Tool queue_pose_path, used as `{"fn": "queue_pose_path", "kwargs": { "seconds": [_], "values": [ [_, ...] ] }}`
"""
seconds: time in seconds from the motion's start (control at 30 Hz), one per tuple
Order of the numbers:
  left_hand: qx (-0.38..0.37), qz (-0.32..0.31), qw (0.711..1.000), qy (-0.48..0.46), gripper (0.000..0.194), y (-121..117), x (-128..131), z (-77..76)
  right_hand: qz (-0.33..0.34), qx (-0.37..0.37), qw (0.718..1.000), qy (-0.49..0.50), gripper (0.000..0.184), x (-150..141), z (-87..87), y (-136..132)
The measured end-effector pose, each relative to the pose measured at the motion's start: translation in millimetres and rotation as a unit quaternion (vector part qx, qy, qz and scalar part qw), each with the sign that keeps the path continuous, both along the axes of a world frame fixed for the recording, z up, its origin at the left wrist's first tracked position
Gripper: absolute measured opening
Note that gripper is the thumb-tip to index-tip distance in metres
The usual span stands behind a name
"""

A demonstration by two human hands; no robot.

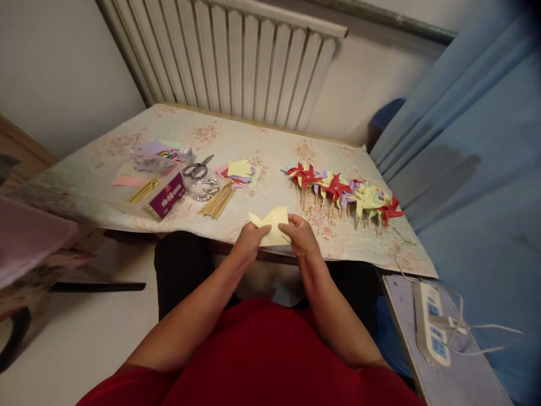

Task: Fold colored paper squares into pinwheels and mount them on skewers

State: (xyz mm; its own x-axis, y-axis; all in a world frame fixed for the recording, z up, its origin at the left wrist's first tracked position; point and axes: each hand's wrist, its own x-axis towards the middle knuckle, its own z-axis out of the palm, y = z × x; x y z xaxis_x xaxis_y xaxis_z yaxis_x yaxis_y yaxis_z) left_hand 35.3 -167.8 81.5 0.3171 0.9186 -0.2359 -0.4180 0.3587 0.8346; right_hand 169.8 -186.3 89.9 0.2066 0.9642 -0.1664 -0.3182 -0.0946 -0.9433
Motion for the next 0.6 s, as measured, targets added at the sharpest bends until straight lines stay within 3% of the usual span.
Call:
{"fn": "queue_pose_path", "kwargs": {
  "seconds": [0.23,0.43,0.5,0.6],
  "values": [
    [-0.01,0.018,1.0,0.003,0.043,2,-3,3.5,0.029,-0.006,0.998,-0.055,0.051,10,2.5,-11],
    [-0.018,0.011,1.0,0.005,0.038,2,-1,4.1,-0.031,0.009,0.987,-0.16,0.043,14,-5.2,-14],
    [-0.02,0.007,1.0,0.001,0.036,2,1,4.1,-0.066,0.038,0.969,-0.237,0.041,14,-6.5,-16],
    [-0.021,0.009,1.0,-0.002,0.032,2,2,3.5,-0.12,0.117,0.905,-0.391,0.031,14,-4.8,-22]
  ]
}}
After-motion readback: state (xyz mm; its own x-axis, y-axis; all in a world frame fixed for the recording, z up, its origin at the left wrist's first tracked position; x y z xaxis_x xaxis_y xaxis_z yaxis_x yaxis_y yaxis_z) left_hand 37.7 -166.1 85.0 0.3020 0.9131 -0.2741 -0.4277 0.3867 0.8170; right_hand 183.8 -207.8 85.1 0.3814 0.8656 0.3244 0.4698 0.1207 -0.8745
